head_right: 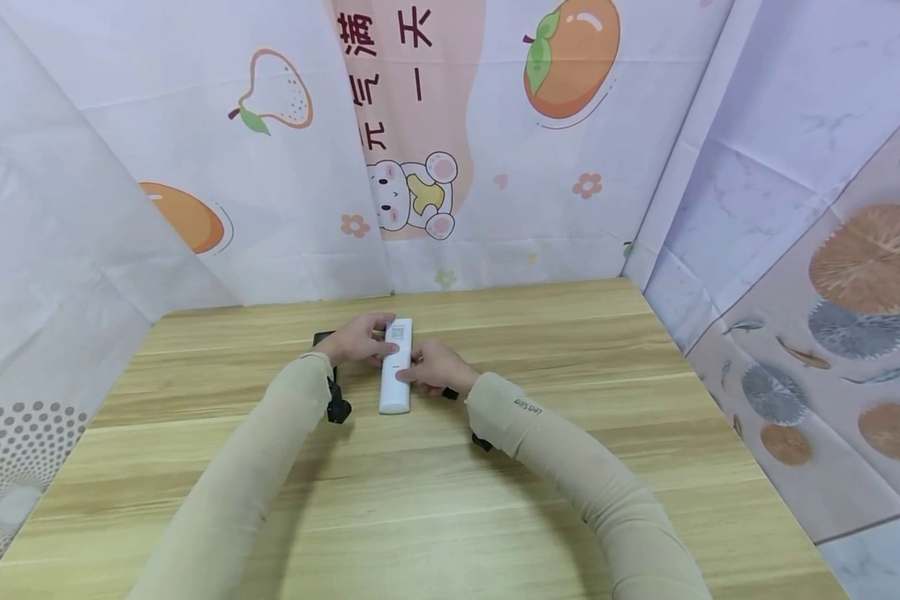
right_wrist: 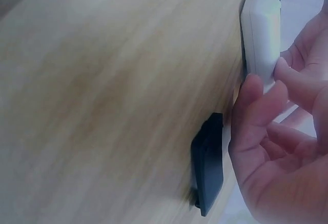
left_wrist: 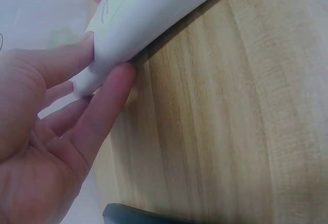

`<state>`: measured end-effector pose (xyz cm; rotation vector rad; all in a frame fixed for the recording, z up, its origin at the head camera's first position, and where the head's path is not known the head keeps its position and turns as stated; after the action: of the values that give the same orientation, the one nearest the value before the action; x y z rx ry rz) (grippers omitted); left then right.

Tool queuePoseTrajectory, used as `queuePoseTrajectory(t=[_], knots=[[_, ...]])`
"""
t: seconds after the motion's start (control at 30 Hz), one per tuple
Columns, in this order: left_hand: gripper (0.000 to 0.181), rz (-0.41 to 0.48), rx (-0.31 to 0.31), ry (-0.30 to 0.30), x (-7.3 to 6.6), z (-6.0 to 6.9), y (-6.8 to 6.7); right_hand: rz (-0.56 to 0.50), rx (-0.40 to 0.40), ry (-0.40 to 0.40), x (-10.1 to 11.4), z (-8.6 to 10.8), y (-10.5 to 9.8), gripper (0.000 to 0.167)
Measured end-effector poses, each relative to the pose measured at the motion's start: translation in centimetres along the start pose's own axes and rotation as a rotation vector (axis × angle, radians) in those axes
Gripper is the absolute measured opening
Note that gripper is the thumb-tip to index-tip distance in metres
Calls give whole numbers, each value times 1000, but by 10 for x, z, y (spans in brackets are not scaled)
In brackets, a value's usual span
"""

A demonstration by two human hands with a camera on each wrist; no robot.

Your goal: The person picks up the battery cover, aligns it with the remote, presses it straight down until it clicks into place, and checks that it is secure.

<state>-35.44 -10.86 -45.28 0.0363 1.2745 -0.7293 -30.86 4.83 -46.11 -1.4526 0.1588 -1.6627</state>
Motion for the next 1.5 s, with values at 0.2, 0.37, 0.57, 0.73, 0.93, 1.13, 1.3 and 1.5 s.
queuePoseTrajectory(t=[0.2, 0.37, 0.57, 0.73, 0.93, 1.13, 1.3, 1.5], knots=[[71, -40, -18, -1, 0, -3, -1, 16, -4, 6, 0, 0, 0, 32], [62, -59, -51, -21, 2, -7, -2, 19, -3, -2, -1, -1, 0, 29], [62, -102, -93, -62, 2, -8, -1, 10, -5, -17, 0, -1, 0, 25], [56, -178, -101, -82, -6, -5, 0, -1, -9, -24, -2, -3, 0, 24], [59, -152, -113, -99, -6, -4, 1, 5, -12, -28, -2, -3, 1, 23], [59, -141, -111, -98, -6, -3, 2, 33, -19, -15, 1, 0, 0, 22], [56, -136, -112, -94, -6, -2, 1, 40, -18, -6, 3, 0, 1, 22], [47, -141, -106, -80, -5, -3, 2, 26, -16, -7, 2, 0, 2, 22]])
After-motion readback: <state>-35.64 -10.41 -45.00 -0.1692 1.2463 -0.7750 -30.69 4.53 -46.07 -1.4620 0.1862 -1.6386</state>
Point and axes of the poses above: each hand's wrist, its own z-axis away from the middle knuckle, its own y-axis out of the palm, x = y × z, the point moved 5 cm from there along -z, towards the middle knuckle, and after that the axes turned 7 degrees about z, right-handed, at the moved point
